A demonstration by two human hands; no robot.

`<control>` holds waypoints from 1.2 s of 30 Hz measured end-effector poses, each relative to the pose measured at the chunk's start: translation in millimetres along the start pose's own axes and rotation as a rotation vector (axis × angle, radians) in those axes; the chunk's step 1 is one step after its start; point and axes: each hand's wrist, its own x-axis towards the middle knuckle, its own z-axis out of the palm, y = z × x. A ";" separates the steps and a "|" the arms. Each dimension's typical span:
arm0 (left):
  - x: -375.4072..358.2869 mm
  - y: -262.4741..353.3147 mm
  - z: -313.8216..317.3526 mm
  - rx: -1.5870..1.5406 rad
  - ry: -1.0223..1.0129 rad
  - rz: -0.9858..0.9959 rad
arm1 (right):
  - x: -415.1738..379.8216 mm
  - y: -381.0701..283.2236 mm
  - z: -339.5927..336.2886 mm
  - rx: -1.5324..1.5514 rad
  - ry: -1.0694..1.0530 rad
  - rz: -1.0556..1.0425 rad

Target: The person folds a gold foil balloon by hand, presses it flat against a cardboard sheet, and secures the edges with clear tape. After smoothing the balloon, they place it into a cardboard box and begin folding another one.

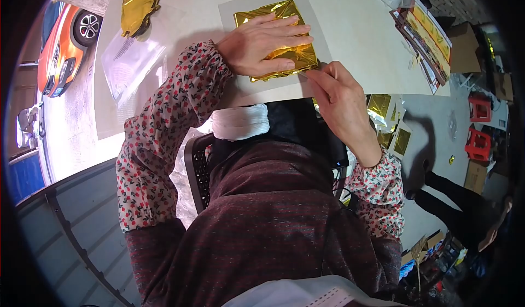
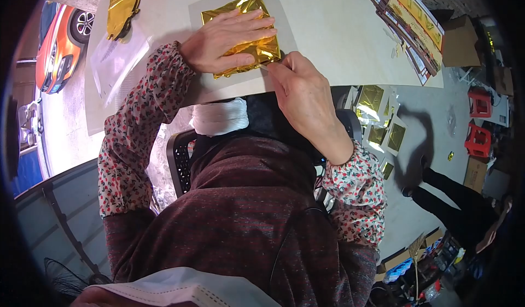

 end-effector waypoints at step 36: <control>-0.1 -4.2 2.4 0.005 0.002 0.015 | 6.1 4.5 -12.6 0.115 -0.016 -0.030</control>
